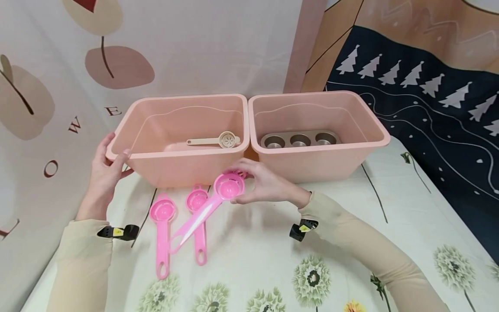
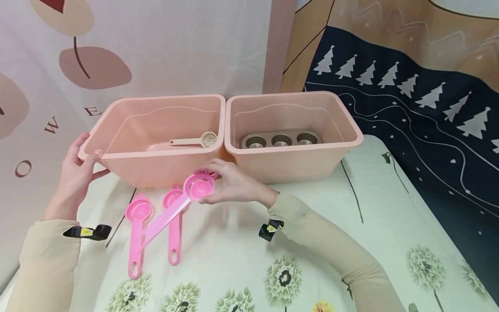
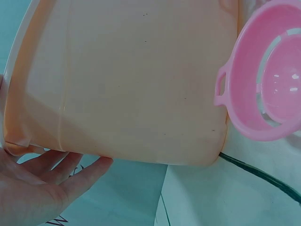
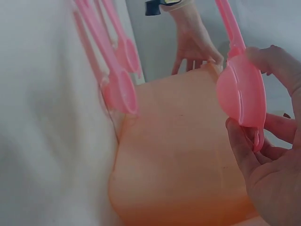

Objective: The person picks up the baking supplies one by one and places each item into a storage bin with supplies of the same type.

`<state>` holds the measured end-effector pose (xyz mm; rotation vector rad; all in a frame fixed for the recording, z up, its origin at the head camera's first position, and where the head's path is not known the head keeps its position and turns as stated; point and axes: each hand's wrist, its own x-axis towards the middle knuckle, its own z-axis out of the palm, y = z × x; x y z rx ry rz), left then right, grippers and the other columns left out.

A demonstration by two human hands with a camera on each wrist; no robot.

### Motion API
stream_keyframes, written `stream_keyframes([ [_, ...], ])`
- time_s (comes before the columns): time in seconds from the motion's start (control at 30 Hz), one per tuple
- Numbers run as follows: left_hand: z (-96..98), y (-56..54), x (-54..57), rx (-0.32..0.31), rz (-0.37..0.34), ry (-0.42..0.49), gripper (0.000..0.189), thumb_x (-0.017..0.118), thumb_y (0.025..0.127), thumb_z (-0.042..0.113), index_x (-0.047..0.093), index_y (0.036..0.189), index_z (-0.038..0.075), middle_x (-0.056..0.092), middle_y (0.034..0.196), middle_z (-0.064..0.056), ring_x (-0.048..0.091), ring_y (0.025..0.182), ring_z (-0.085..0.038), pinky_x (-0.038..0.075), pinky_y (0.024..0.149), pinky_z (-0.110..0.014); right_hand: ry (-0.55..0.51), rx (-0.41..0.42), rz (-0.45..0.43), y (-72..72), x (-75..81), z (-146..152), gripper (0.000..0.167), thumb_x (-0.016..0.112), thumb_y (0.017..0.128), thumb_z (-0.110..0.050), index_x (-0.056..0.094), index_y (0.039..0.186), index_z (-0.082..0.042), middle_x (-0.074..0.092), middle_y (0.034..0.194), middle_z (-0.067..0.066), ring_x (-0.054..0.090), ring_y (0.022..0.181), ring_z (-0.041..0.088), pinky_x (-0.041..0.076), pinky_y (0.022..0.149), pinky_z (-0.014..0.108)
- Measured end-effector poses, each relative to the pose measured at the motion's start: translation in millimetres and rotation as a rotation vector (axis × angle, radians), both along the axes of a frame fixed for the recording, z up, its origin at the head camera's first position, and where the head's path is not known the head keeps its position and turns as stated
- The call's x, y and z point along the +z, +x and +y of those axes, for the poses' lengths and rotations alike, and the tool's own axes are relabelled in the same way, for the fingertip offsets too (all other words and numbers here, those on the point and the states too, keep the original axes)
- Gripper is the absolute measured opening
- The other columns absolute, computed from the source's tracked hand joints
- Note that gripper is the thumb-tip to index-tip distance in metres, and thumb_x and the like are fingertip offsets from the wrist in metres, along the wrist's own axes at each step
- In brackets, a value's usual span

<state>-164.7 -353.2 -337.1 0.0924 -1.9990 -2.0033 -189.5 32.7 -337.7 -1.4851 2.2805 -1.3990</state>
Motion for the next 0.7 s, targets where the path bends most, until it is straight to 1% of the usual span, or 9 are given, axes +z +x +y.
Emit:
stream_keyframes([
  [0.2, -1.2, 4.1, -0.4, 0.019, -0.021, -0.01, 0.069, 0.06, 0.096, 0.012, 0.024, 0.153, 0.021, 0.034, 0.136, -0.013, 0.055, 0.095, -0.005, 0.053, 0.063, -0.017, -0.027, 0.019, 0.018, -1.0, 10.9, -1.1, 0.06, 0.087, 0.069, -0.013, 0.061, 0.121, 0.0, 0.058, 0.117, 0.008, 0.055, 0.102, 0.013, 0.05, 0.086, 0.026],
  [0.4, 1.1, 4.0, 0.4, 0.022, -0.028, -0.027, 0.067, 0.058, 0.096, 0.011, 0.025, 0.153, 0.022, 0.033, 0.137, -0.014, 0.055, 0.095, -0.005, 0.053, 0.064, -0.016, 0.002, 0.019, 0.004, -2.7, 19.6, 1.7, 0.061, 0.088, 0.069, -0.015, 0.062, 0.123, -0.003, 0.059, 0.118, 0.003, 0.056, 0.102, 0.011, 0.049, 0.087, 0.026],
  [0.53, 1.3, 2.5, 0.6, 0.019, -0.023, -0.03, 0.067, 0.06, 0.096, 0.012, 0.025, 0.153, 0.022, 0.035, 0.136, -0.013, 0.055, 0.096, -0.005, 0.053, 0.064, -0.016, 0.027, 0.007, 0.021, -5.0, 27.3, 4.7, 0.062, 0.088, 0.07, -0.017, 0.062, 0.124, -0.005, 0.059, 0.12, 0.002, 0.053, 0.105, 0.011, 0.047, 0.089, 0.026],
  [0.7, 1.5, 0.1, 0.6, 0.009, -0.012, -0.006, 0.068, 0.06, 0.095, 0.01, 0.025, 0.153, 0.02, 0.037, 0.132, -0.009, 0.056, 0.097, -0.006, 0.053, 0.063, -0.017, 0.044, -0.013, 0.058, -9.4, 40.2, 6.9, 0.06, 0.087, 0.071, -0.019, 0.063, 0.125, -0.007, 0.058, 0.123, 0.001, 0.05, 0.112, 0.011, 0.043, 0.094, 0.028],
])
